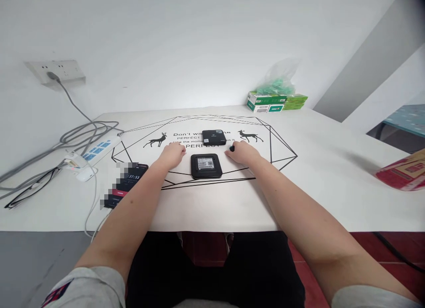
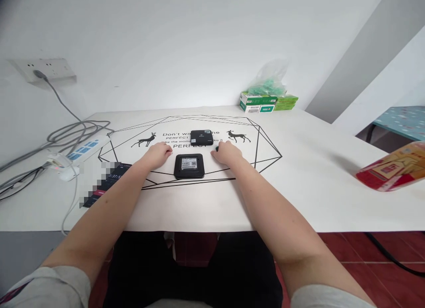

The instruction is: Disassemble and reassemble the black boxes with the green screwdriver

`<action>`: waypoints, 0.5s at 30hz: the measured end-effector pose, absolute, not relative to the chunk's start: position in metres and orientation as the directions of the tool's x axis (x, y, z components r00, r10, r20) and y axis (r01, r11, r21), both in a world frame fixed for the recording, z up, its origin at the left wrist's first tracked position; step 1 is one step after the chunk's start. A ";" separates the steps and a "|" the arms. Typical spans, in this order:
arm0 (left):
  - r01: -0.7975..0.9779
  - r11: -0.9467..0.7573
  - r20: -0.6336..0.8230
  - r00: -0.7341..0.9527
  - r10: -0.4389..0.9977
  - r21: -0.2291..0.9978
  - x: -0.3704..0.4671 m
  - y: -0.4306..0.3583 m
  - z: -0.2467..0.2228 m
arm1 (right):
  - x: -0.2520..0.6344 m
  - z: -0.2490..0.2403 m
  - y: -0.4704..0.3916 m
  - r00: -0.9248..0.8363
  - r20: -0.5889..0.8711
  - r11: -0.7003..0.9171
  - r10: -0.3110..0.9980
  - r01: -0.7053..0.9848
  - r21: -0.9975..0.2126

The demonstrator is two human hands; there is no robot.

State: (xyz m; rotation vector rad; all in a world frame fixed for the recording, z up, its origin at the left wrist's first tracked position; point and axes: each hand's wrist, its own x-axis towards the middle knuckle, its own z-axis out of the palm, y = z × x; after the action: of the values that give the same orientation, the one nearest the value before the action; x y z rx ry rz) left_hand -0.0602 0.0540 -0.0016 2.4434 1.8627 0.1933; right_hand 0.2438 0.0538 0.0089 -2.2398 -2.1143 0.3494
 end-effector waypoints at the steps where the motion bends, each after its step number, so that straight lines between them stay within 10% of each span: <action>1: 0.956 -0.268 0.063 0.262 0.963 0.122 -0.060 0.055 -0.003 | 0.244 0.009 0.054 0.044 -0.137 -0.069 0.990 0.980 -0.186; 11: 0.939 -0.290 0.119 0.271 0.955 0.184 -0.045 0.050 0.003 | 0.240 0.008 0.050 0.050 0.021 -0.045 0.999 0.975 -0.218; 15: 0.903 -0.285 0.153 0.247 0.957 0.322 -0.035 0.041 0.010 | 0.233 0.012 0.044 -0.115 0.250 0.236 0.961 0.811 -0.536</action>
State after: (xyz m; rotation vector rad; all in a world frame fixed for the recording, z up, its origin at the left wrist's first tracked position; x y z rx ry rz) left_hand -0.0346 0.0406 0.0099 2.3432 1.7664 0.4803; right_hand 0.2327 0.0439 0.0123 -1.6170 -1.9690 0.3602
